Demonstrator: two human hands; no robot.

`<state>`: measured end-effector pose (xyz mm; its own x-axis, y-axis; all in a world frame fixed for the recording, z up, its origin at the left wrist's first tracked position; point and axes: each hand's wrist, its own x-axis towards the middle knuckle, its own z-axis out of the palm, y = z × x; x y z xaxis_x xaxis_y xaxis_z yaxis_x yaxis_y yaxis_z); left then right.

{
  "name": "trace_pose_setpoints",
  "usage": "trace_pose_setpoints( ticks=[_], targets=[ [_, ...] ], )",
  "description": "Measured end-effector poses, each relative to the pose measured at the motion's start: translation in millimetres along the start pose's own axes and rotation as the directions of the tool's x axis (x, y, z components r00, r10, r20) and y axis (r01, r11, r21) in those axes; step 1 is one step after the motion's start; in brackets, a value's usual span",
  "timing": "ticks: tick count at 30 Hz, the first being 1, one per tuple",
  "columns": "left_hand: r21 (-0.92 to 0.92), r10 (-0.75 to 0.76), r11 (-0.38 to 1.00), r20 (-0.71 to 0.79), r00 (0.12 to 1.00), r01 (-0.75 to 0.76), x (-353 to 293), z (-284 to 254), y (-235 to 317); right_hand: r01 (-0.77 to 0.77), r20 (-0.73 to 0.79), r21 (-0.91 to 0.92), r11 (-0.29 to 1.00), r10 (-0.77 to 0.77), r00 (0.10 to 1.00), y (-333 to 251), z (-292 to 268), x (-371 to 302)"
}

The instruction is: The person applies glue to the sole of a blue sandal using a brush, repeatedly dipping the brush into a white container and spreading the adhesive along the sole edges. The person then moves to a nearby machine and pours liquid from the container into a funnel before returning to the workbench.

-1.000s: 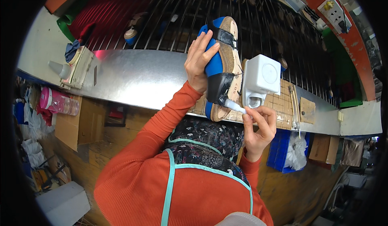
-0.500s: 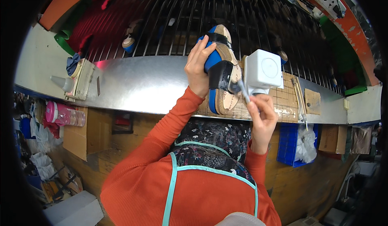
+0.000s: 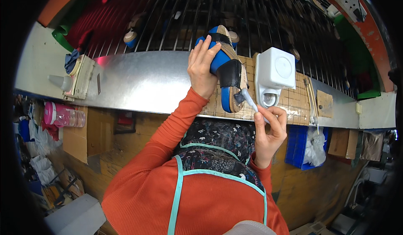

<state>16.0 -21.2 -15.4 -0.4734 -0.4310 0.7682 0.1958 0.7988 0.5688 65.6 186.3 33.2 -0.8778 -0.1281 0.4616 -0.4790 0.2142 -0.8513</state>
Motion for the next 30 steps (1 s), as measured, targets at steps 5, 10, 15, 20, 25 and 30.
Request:
trace_pose_setpoints(
  ticks=[5, 10, 15, 20, 25, 30],
  targets=[
    [0.012, 0.005, 1.000, -0.022, 1.000, -0.005, -1, -2, -5, 0.080, -0.009, -0.153, 0.985, -0.083, 0.997, -2, 4, 5],
    [0.012, 0.009, 1.000, -0.038, 0.999, -0.008, -1, -2, -8, 0.184, -0.025, -0.269, 0.945, -0.198, 0.980, 0, 7, 10],
    [0.012, 0.035, 0.999, -0.033, 0.999, -0.034, 3, -2, -7, 0.201, -0.030, -0.105, 0.974, -0.205, 0.978, 6, 7, 14],
    [-0.054, -0.049, 0.997, 0.055, 0.997, 0.052, 6, -5, 0, 0.230, 0.062, 0.019, 0.973, -0.230, 0.971, 13, 6, 19],
    [-0.108, -0.060, 0.991, 0.147, 0.987, 0.077, 10, -11, 12, 0.295, 0.085, 0.027, 0.955, -0.296, 0.951, 14, 2, 28],
    [-0.230, -0.099, 0.953, 0.376, 0.921, 0.196, 16, -20, 19, 0.363, 0.178, 0.016, 0.932, -0.360, 0.916, 9, -9, 50]
  ],
)
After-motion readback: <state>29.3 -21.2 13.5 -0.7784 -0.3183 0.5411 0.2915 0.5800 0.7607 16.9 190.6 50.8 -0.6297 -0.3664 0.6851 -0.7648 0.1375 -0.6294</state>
